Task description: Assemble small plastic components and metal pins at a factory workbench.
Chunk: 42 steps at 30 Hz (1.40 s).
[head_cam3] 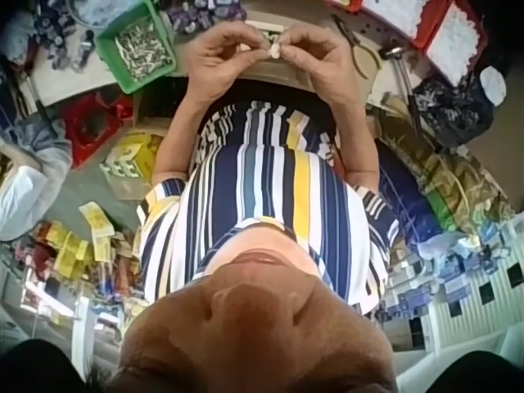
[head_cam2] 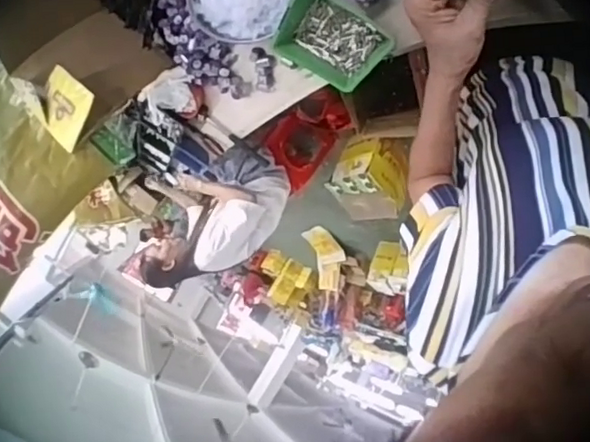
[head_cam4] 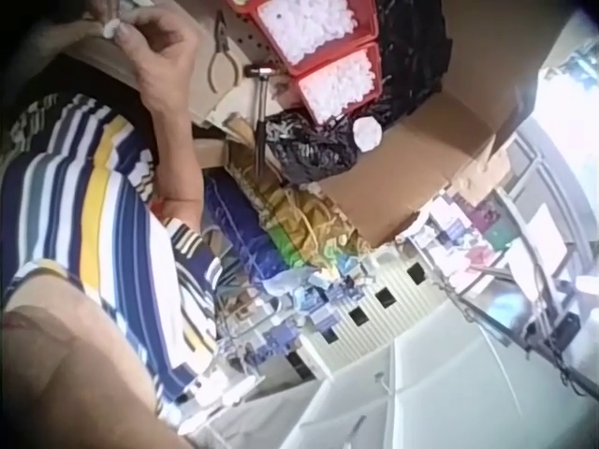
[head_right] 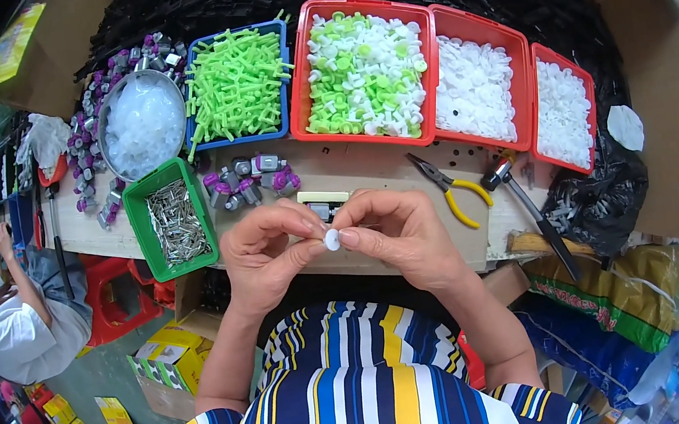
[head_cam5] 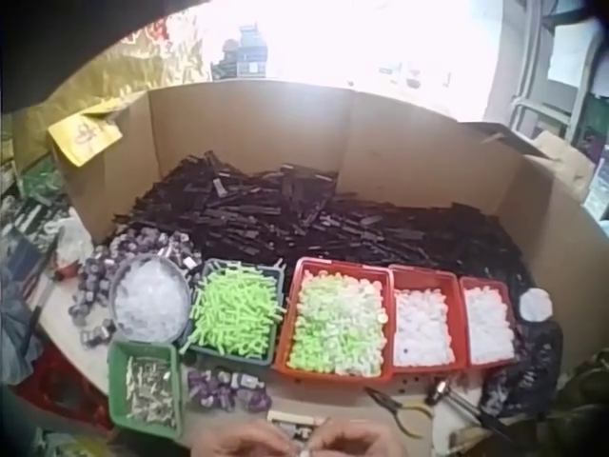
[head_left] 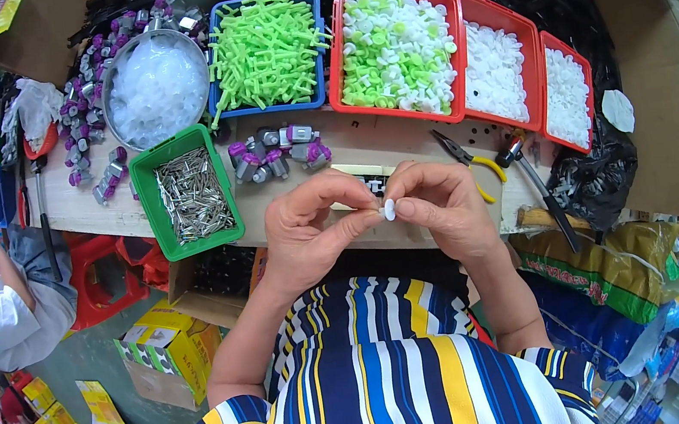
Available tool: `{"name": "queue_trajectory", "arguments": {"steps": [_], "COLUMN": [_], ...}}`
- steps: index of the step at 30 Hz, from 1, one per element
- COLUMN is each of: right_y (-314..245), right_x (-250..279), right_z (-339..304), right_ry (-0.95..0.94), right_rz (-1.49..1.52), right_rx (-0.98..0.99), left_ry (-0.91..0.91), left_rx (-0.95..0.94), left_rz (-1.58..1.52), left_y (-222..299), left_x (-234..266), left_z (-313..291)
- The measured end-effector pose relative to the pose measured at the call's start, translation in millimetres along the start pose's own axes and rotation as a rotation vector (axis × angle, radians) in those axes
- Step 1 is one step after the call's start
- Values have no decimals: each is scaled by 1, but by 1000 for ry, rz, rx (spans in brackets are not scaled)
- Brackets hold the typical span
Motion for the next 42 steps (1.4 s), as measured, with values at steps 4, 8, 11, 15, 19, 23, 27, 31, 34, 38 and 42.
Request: {"name": "queue_trajectory", "arguments": {"steps": [4, 8, 11, 15, 19, 23, 27, 31, 34, 38, 42], "right_y": [-7, -42, -59, -62, -54, -42, -42, -43, -33, -21, -17], "right_x": [-2, 0, -12, -16, -2, 2, 2, 4, 5, 0, 2], "right_z": [-3, -9, -17, -25, -27, -25, -25, -25, -22, -18, -18], "right_ry": [-16, 93, 97, 136, 199, 201, 200, 246, 243, 164, 170], "right_rz": [-62, -618, -862, -1009, -819, -746, -728, -695, -616, -606, -535], "right_rx": [-24, 344, 563, 639, 532, 493, 518, 476, 390, 428, 322], "left_ry": [-120, -45, -93, -142, -123, -122, -110, -69, -31, -36, -58], "left_rx": [-11, 6, -46, -107, -122, -120, -115, -87, -89, -105, -157], "left_rz": [71, 97, 355, 439, 426, 431, 441, 396, 360, 327, 434], "left_y": [7, 12, 11, 12, 12, 8, 6, 2, 4, 1, 5], "left_x": [-5, -5, -5, -12, -14, -17, -15, -9, -7, -7, -8], "left_z": [6, 8, 10, 9, 11, 10, 9, 6, 5, 3, 3]}}
Point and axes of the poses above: each hand's wrist, its own z-axis towards the middle knuckle, its own x-axis out of the back of the hand, y = z × x, the point moved 9 cm from there along z, towards the middle knuckle, and after that the axes turned 13 degrees about -z, right-handed, at the moved point
